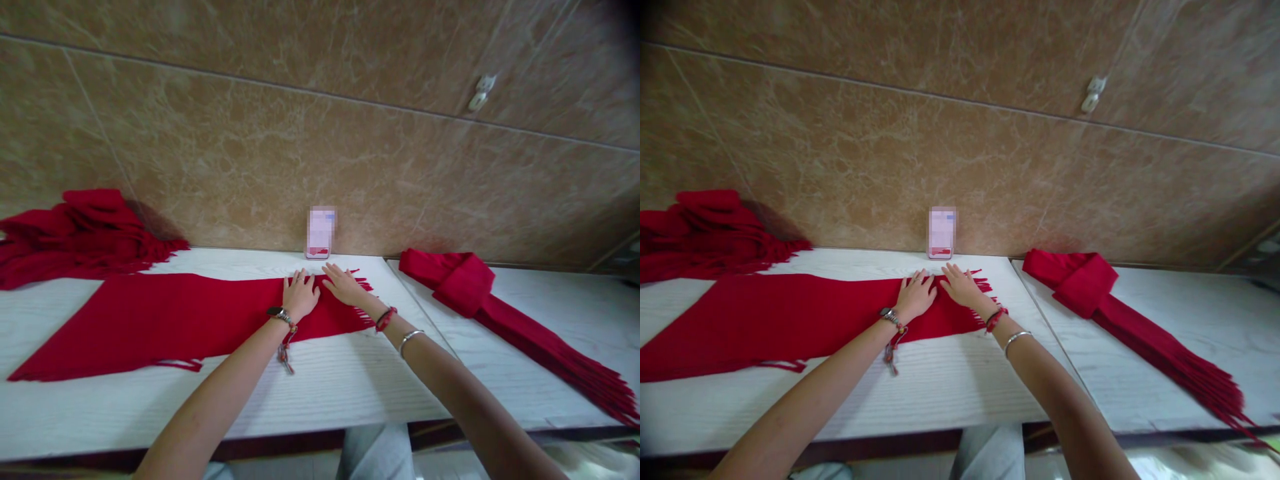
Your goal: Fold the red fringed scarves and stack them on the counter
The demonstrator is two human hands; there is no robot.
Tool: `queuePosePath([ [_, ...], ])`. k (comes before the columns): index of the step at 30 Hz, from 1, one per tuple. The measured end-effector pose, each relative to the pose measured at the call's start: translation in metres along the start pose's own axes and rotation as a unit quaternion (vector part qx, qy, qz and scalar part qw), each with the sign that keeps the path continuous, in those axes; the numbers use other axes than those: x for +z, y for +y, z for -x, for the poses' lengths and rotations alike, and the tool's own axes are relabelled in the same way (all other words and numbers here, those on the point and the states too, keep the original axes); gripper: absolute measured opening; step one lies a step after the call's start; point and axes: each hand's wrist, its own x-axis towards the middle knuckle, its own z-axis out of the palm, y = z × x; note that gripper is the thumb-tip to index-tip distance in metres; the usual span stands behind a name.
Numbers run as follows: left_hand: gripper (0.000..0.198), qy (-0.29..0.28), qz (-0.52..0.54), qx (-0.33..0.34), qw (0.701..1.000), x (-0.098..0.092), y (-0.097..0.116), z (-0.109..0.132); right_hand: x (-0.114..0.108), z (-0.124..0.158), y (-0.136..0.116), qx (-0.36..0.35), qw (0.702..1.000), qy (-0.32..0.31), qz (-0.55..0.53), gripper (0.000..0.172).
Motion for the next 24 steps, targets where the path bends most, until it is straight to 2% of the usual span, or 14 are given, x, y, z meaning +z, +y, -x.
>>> queuePosePath([
  [4,0.049,-0.031,-0.011,0.005,0.999,-0.001,-0.004,-0.001,0.014,-0.001,-0.002,-0.035,0.999,0.002,0.036,0.045],
  [11,0.054,-0.110,-0.005,-0.012,0.994,-0.010,-0.022,-0.001,0.012,0.015,0.014,0.008,0.996,0.020,0.083,0.047],
  [15,0.054,-0.092,-0.037,-0.020,0.995,-0.020,-0.047,0.016,0.011,0.018,0.019,0.033,0.995,0.009,0.095,0.047],
  [19,0.052,-0.081,-0.062,-0.060,0.993,-0.029,-0.073,0.034,0.012,0.022,0.032,0.060,0.995,0.001,0.080,0.046],
  [24,0.054,-0.096,-0.050,-0.082,0.991,-0.030,-0.082,0.036,0.011,0.035,0.062,0.110,0.993,-0.023,0.035,0.044],
])
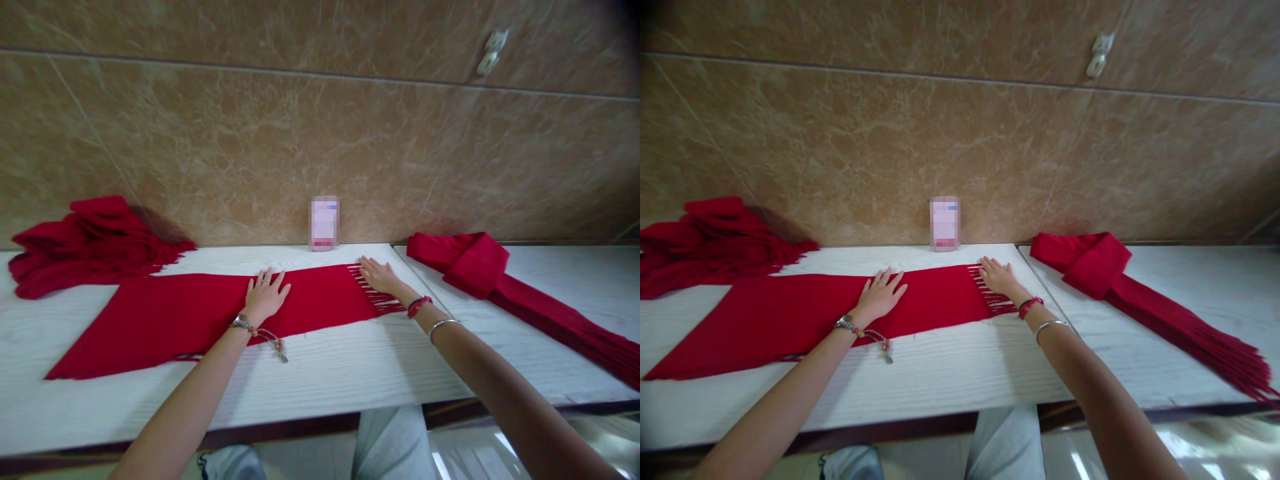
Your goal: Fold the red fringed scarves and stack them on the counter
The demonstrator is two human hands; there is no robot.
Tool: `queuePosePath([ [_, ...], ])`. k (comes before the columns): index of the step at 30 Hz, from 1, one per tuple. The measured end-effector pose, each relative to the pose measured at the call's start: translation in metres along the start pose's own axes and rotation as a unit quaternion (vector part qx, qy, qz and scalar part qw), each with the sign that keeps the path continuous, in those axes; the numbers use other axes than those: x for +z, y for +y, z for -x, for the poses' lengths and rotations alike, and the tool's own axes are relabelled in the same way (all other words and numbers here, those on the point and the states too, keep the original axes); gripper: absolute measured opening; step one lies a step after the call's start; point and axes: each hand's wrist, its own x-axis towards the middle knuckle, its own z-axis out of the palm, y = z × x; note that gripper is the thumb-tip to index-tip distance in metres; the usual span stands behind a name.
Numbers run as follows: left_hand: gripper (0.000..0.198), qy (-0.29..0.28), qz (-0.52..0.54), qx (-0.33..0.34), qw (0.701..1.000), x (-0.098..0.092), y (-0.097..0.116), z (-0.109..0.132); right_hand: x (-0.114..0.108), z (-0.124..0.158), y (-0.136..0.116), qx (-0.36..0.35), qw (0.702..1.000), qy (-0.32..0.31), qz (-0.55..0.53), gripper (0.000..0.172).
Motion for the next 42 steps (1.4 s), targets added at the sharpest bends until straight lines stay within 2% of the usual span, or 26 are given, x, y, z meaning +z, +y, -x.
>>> queuePosePath([
  [3,0.054,0.004,0.005,0.003,1.000,0.002,0.002,-0.002,-0.008,0.000,0.016,0.019,1.000,0.006,-0.013,0.043],
  [6,0.054,0.012,0.005,0.007,1.000,0.003,0.002,-0.003,-0.023,-0.007,0.017,-0.010,1.000,0.023,-0.015,0.043],
  [11,0.054,0.022,-0.001,0.013,1.000,0.004,0.001,-0.001,-0.038,-0.029,-0.013,-0.088,0.995,0.025,-0.029,0.034],
  [16,0.054,0.022,-0.004,0.020,1.000,0.003,0.001,-0.002,-0.037,-0.043,-0.031,-0.095,0.995,0.016,-0.035,0.025],
  [19,0.054,0.017,-0.003,0.022,1.000,0.003,0.000,-0.002,-0.037,-0.040,-0.023,-0.080,0.996,0.015,-0.031,0.025],
  [26,0.053,0.013,-0.002,0.022,1.000,0.000,0.002,-0.001,-0.038,-0.037,0.014,-0.042,0.999,-0.011,-0.002,0.027],
  [29,0.053,0.011,0.001,0.021,1.000,-0.002,0.002,0.000,-0.042,-0.041,0.018,-0.054,0.998,-0.008,0.000,0.027],
  [31,0.053,0.009,0.003,0.020,1.000,-0.002,0.002,0.000,-0.044,-0.043,0.011,-0.068,0.998,0.005,-0.005,0.028],
  [35,0.053,0.010,0.011,0.018,1.000,-0.002,0.003,0.001,-0.036,-0.040,-0.017,-0.107,0.994,0.032,-0.022,0.042],
  [38,0.053,0.012,0.012,0.017,1.000,-0.002,0.003,0.001,-0.019,-0.032,-0.036,-0.140,0.990,0.013,-0.025,0.053],
  [42,0.053,0.014,0.008,0.025,1.000,-0.002,0.003,0.002,-0.004,-0.019,-0.036,-0.143,0.990,-0.005,0.015,0.051],
])
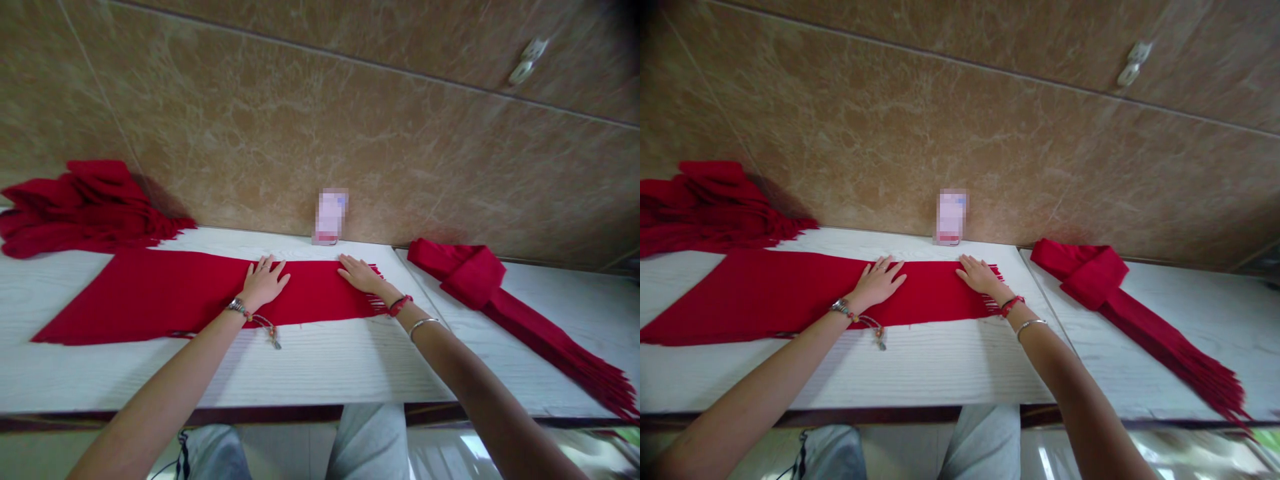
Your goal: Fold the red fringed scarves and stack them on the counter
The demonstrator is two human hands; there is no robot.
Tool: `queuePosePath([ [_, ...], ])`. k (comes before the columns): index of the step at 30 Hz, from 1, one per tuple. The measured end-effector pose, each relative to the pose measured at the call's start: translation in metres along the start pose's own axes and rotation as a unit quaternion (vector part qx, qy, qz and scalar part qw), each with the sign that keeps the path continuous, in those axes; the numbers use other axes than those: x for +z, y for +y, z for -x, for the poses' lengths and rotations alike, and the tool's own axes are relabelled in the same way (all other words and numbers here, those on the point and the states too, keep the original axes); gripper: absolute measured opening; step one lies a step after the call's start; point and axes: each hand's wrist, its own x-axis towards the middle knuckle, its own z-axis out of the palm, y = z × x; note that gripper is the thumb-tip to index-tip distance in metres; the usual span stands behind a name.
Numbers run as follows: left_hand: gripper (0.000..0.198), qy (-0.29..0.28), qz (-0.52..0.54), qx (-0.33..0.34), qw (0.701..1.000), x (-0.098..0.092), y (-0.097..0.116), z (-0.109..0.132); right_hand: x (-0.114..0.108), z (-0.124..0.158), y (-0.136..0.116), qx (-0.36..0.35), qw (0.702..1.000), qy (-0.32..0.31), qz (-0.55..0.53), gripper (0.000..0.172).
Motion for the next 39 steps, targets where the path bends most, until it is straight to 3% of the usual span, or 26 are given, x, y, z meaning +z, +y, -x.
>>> queuePosePath([
  [7,0.052,0.022,0.000,-0.002,1.000,-0.001,0.003,0.004,-0.002,0.029,0.031,0.044,0.996,-0.031,0.072,0.044],
  [10,0.051,0.019,0.006,-0.001,1.000,-0.001,0.003,0.005,-0.011,0.027,0.027,0.070,0.996,-0.016,0.059,0.046],
  [13,0.051,0.014,0.016,0.002,1.000,0.001,0.002,0.004,-0.022,0.011,0.000,0.051,0.998,0.027,0.005,0.049],
  [16,0.050,0.015,0.015,0.004,1.000,0.003,0.001,0.003,-0.026,-0.010,-0.042,-0.028,0.997,0.053,-0.042,0.051],
  [19,0.049,0.013,0.011,0.006,1.000,0.004,-0.001,0.003,-0.019,-0.022,-0.077,-0.075,0.995,0.043,-0.057,0.050],
  [21,0.049,0.009,0.011,0.010,1.000,0.005,-0.002,0.003,-0.013,-0.023,-0.086,-0.075,0.995,0.031,-0.050,0.050],
  [24,0.049,0.003,0.014,0.018,1.000,0.004,-0.003,0.003,-0.005,-0.017,-0.077,-0.050,0.998,0.030,-0.029,0.050],
  [30,0.049,0.007,0.003,-0.009,1.000,0.002,-0.005,0.003,0.001,0.005,-0.033,-0.018,0.999,0.035,0.003,0.050],
  [34,0.049,0.013,-0.008,0.012,1.000,0.001,0.000,0.004,0.002,0.019,-0.011,-0.005,1.000,0.026,0.009,0.051],
  [39,0.049,0.015,-0.007,0.023,1.000,0.002,0.004,0.004,-0.006,0.024,-0.007,0.000,1.000,0.017,0.010,0.050],
])
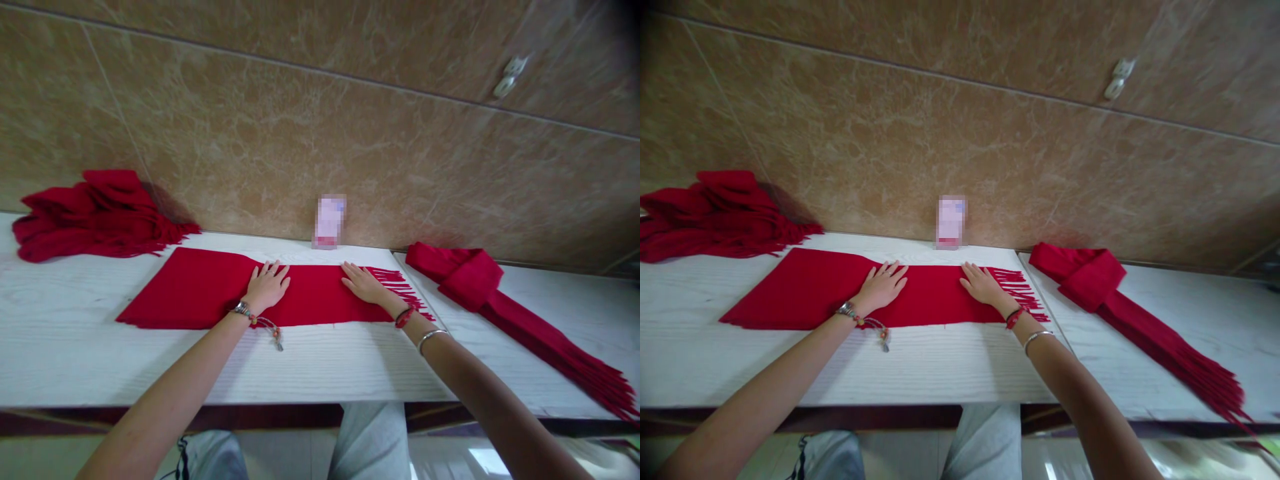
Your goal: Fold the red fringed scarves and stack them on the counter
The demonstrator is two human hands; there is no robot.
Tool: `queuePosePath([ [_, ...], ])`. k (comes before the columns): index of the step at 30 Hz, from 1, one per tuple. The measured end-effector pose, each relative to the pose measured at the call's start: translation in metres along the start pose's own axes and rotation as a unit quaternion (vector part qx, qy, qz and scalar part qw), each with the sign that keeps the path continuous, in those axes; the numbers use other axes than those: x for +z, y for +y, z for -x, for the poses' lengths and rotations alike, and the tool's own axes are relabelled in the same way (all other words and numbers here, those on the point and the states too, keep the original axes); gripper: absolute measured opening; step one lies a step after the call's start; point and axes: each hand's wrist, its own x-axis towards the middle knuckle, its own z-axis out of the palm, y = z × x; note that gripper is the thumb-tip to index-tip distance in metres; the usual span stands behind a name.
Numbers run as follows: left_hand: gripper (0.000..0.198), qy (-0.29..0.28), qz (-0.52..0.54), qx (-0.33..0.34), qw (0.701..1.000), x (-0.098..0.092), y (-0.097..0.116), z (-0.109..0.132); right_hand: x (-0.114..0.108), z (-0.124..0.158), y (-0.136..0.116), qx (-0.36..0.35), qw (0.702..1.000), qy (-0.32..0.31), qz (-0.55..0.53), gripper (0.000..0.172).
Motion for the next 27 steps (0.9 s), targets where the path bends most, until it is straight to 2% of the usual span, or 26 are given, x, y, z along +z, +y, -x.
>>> queuePosePath([
  [3,0.048,0.013,-0.002,0.005,1.000,0.002,-0.001,-0.001,-0.012,-0.010,-0.024,0.009,0.999,0.024,-0.023,0.051],
  [6,0.047,0.026,-0.014,0.021,0.999,0.003,-0.002,-0.001,-0.020,-0.027,-0.062,-0.018,0.996,0.052,-0.068,0.052],
  [9,0.048,0.015,-0.021,0.028,0.999,0.002,-0.003,-0.001,-0.018,-0.039,-0.093,-0.051,0.995,0.038,-0.083,0.052],
  [11,0.048,0.008,-0.025,0.026,0.999,0.001,-0.004,-0.001,-0.012,-0.040,-0.097,-0.048,0.995,0.025,-0.083,0.052],
  [14,0.048,0.000,-0.029,0.024,0.999,0.000,-0.004,-0.002,-0.002,-0.026,-0.071,-0.021,0.997,0.031,-0.061,0.050],
  [18,0.048,-0.010,-0.028,0.026,0.999,0.000,-0.004,-0.004,0.005,0.010,-0.001,0.030,0.999,0.045,0.009,0.048],
  [22,0.048,-0.009,-0.033,0.025,0.999,-0.001,-0.004,-0.004,0.010,0.047,0.063,0.045,0.996,0.024,0.071,0.039],
  [24,0.048,-0.007,-0.033,0.025,0.999,-0.001,-0.004,-0.004,0.013,0.061,0.084,0.079,0.994,0.019,0.069,0.039],
  [27,0.048,-0.008,-0.033,0.023,0.999,-0.001,-0.004,-0.005,0.014,0.070,0.100,0.119,0.991,0.024,0.055,0.042],
])
